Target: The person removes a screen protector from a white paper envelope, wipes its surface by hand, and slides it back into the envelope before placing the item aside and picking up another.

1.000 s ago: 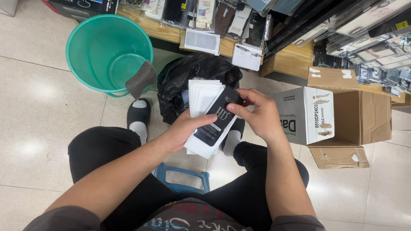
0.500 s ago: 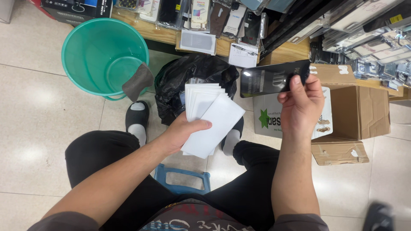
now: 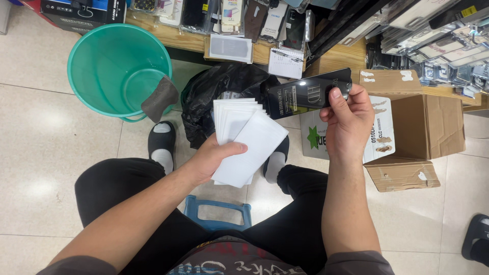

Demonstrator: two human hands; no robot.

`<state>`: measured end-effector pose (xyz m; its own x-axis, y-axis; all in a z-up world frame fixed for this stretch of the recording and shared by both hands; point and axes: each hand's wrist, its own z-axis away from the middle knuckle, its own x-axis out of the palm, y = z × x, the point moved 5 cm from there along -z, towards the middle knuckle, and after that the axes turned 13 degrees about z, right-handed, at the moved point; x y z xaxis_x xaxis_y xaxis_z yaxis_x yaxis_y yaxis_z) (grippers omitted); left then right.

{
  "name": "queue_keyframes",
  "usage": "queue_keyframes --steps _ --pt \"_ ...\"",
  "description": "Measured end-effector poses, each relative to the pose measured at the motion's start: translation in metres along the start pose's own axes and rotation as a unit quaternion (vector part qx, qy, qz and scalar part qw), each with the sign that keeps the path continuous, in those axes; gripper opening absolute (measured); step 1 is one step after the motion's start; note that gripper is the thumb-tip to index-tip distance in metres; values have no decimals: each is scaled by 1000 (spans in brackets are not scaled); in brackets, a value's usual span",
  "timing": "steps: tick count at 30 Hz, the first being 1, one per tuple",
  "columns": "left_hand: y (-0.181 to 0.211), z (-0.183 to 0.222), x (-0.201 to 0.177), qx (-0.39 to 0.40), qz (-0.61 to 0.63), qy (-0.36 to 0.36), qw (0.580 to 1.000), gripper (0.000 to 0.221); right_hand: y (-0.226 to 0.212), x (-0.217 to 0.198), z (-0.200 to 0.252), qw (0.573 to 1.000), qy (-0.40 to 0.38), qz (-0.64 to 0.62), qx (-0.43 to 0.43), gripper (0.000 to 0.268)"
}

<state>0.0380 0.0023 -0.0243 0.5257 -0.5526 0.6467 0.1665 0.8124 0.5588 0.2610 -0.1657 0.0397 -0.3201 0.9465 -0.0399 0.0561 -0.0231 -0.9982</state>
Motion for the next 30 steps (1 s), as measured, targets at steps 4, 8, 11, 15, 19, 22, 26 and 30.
queue_keyframes --steps 4,8,11,15,19,22,26,30 --pt "1 1 0 -2 -2 0 1000 52 0 2 1 1000 -1 4 0 14" --pt "4 1 1 -1 5 -4 1000 52 -3 5 3 1000 -4 13 0 14" --pt "4 1 1 4 14 -5 1000 50 -4 4 3 1000 -3 21 -3 14" --pt "6 1 2 3 24 -11 1000 49 -4 3 2 1000 2 28 -4 13" --pt "7 1 1 5 36 0 999 50 -5 2 2 999 -7 37 -5 14" --pt "6 -1 -2 2 27 0 1000 52 -4 5 2 997 -46 54 9 15" --pt "9 0 2 -4 15 1 1000 51 -2 12 7 987 -115 106 26 18" --pt "8 0 4 -21 7 -1 1000 49 -4 24 16 975 -163 146 44 24"
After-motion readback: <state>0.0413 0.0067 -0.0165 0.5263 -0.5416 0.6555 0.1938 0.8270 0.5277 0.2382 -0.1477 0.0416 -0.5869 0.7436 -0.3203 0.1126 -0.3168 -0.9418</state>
